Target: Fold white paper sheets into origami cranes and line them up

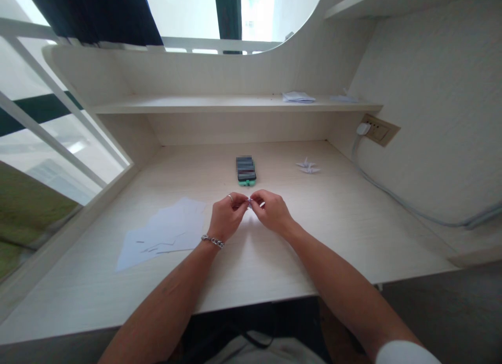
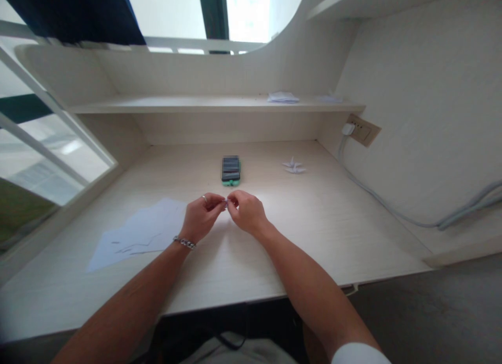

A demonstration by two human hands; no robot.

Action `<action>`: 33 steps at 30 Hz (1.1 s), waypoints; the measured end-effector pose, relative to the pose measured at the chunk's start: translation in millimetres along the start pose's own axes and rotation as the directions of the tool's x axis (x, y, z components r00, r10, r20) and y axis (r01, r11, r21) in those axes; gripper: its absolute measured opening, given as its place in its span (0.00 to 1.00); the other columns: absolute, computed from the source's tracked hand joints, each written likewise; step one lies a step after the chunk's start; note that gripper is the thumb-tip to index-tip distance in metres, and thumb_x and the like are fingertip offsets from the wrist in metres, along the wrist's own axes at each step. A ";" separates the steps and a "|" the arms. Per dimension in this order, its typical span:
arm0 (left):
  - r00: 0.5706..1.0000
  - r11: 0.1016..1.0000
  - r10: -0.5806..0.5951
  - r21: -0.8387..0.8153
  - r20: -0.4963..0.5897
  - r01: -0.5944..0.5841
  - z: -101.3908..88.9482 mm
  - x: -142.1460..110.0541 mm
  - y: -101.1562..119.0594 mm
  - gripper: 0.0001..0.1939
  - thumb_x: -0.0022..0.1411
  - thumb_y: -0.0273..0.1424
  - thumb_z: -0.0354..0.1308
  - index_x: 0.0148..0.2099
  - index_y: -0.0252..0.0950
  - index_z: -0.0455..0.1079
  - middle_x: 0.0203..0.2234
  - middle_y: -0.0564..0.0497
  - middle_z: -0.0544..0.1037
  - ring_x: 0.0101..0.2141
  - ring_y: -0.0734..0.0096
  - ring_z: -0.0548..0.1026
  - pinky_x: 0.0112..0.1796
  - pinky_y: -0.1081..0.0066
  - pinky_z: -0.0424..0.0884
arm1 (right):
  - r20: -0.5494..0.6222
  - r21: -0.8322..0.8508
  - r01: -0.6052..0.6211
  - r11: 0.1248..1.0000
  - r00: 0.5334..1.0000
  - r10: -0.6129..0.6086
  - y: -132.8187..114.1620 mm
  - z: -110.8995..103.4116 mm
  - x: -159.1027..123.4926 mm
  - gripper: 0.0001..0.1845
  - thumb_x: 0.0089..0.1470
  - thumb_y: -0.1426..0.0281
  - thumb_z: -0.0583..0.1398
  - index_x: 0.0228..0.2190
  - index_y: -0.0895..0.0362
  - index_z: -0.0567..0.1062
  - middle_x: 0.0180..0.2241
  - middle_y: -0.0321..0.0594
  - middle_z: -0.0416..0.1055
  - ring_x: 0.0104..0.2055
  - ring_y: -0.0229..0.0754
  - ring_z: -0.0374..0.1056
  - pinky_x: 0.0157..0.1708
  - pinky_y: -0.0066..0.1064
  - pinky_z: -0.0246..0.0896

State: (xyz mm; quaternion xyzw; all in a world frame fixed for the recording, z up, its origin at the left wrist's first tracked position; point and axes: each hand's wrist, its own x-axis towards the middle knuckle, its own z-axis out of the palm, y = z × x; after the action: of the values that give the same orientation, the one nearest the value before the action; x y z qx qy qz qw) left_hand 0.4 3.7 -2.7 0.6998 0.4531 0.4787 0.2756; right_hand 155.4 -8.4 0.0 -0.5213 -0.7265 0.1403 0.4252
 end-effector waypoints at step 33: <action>0.988 0.975 0.151 0.166 0.000 -0.149 -0.8 -1.5 6.6 0.04 0.59 0.31 0.57 0.34 0.37 0.72 0.29 0.50 0.80 0.29 0.71 0.77 0.34 0.73 0.73 | 0.066 0.002 -0.149 0.989 0.987 0.148 8.5 -1.7 4.0 0.12 0.57 0.65 0.55 0.28 0.56 0.75 0.27 0.38 0.75 0.29 0.38 0.69 0.30 0.27 0.57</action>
State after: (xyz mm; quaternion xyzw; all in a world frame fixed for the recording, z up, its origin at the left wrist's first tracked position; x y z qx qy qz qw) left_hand 1.9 -0.6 2.5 0.7495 0.4388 0.4632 0.1765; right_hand 161.8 -1.8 -2.6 -0.5676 -0.6988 0.1911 0.3912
